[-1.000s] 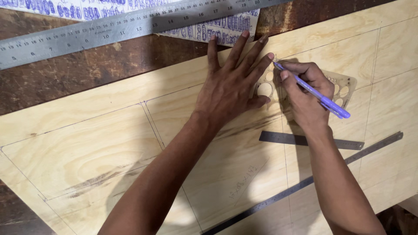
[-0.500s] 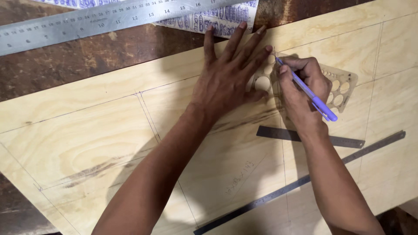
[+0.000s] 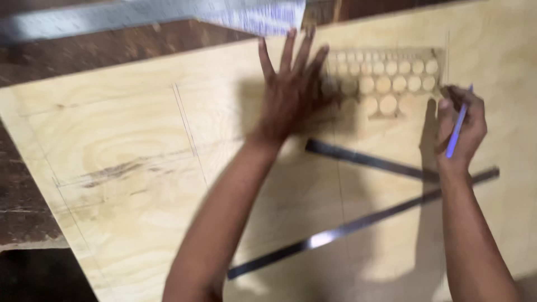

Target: The person uses a metal ruler and a purple pen to draw straight lines and measure dimensions on a large plywood sheet. They then use a circle template to trace multiple circles of varying sizes onto the wood surface.

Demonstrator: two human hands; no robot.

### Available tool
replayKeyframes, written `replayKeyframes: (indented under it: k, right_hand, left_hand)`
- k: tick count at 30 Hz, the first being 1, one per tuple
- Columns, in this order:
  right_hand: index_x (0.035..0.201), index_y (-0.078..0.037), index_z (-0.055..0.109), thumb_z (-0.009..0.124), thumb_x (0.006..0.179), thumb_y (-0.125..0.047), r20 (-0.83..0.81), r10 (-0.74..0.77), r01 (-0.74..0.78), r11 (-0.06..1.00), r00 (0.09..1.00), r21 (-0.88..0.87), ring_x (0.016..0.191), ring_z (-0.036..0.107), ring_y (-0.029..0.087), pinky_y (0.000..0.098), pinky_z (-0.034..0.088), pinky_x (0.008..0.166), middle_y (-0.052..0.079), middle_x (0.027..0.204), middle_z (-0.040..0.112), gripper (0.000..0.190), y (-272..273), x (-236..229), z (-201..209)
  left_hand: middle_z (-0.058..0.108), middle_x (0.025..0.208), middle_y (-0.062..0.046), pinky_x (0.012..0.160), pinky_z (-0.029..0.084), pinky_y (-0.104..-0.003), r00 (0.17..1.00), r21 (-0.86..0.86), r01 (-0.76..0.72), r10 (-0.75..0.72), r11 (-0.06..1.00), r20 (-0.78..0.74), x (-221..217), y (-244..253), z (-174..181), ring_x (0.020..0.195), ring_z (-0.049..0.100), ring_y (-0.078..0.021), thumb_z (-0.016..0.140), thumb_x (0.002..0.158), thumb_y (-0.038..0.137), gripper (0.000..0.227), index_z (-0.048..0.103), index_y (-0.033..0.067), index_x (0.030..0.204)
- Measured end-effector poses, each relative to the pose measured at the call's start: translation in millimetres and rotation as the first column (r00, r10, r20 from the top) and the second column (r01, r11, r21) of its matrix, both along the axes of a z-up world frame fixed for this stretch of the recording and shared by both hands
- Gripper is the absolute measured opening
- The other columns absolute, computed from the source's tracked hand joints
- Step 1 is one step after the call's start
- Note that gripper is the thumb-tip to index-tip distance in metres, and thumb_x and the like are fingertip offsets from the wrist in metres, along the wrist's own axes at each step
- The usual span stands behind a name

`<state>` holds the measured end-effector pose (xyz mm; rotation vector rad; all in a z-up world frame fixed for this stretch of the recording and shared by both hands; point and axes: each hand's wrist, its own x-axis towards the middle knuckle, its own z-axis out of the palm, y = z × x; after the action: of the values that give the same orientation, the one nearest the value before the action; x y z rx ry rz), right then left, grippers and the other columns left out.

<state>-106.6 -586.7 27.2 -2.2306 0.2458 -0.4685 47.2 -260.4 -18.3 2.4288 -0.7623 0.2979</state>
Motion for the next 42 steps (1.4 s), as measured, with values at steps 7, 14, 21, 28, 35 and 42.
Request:
replayKeyframes:
  k: [7,14,21,28,35,42]
  right_hand:
    - [0.143,0.003,0.053,0.069,0.110,-0.005,-0.049,0.141,-0.147,0.971,0.989,-0.187,0.145,0.057,0.033,0.0418,0.046,0.126,0.020,0.151,0.049,0.038,-47,70,-9]
    - [0.140,-0.001,0.055,0.074,0.104,0.001,-0.069,0.298,-0.306,0.935,0.952,-0.179,0.145,0.053,0.034,0.0432,0.046,0.126,0.018,0.150,0.049,0.040,-43,88,2]
    - [0.145,-0.003,0.055,0.081,0.103,-0.001,-0.129,0.240,-0.255,0.960,0.962,-0.116,0.149,0.051,0.035,0.0421,0.044,0.123,0.021,0.156,0.040,0.049,-45,84,-5]
    - [0.140,-0.002,0.056,0.086,0.104,-0.001,-0.146,0.235,-0.262,0.943,0.961,-0.206,0.146,0.052,0.033,0.0417,0.046,0.124,0.018,0.154,0.044,0.047,-47,84,-5]
    - [0.141,-0.005,0.057,0.086,0.105,-0.002,-0.129,0.231,-0.251,0.953,0.964,-0.168,0.147,0.055,0.032,0.0383,0.046,0.122,0.018,0.153,0.043,0.047,-49,83,-10]
    - [0.142,-0.004,0.055,0.088,0.104,0.002,-0.100,0.258,-0.272,0.947,0.961,-0.171,0.145,0.057,0.032,0.0389,0.047,0.121,0.018,0.153,0.043,0.050,-47,86,-6]
  left_hand:
    - [0.025,0.169,-0.011,0.118,0.000,-0.081,0.994,0.180,-0.012,0.032,0.984,-0.108,-3,-10,18,0.157,0.015,-0.0357,0.068,0.083,0.083,0.103,0.042,0.0212,0.161]
    - [0.026,0.172,-0.007,0.120,-0.003,-0.079,0.982,0.315,0.005,0.055,0.949,-0.182,-12,-14,34,0.160,0.013,-0.0306,0.063,0.091,0.082,0.092,0.044,0.0231,0.160]
    - [0.029,0.169,-0.009,0.118,-0.004,-0.077,0.981,0.272,0.014,0.040,0.962,-0.191,-9,-15,30,0.158,0.014,-0.0313,0.060,0.090,0.084,0.096,0.043,0.0229,0.161]
    - [0.027,0.171,-0.007,0.119,-0.004,-0.076,0.983,0.290,0.015,0.039,0.957,-0.178,-8,-17,28,0.158,0.013,-0.0305,0.058,0.091,0.087,0.095,0.042,0.0270,0.163]
    - [0.026,0.170,-0.006,0.119,-0.004,-0.077,0.977,0.316,0.014,0.054,0.949,-0.206,-10,-16,28,0.158,0.013,-0.0304,0.054,0.091,0.088,0.093,0.041,0.0284,0.162]
    - [0.026,0.171,-0.006,0.119,-0.004,-0.077,0.979,0.317,0.015,0.050,0.948,-0.197,-9,-17,29,0.158,0.012,-0.0299,0.056,0.092,0.087,0.093,0.041,0.0277,0.163]
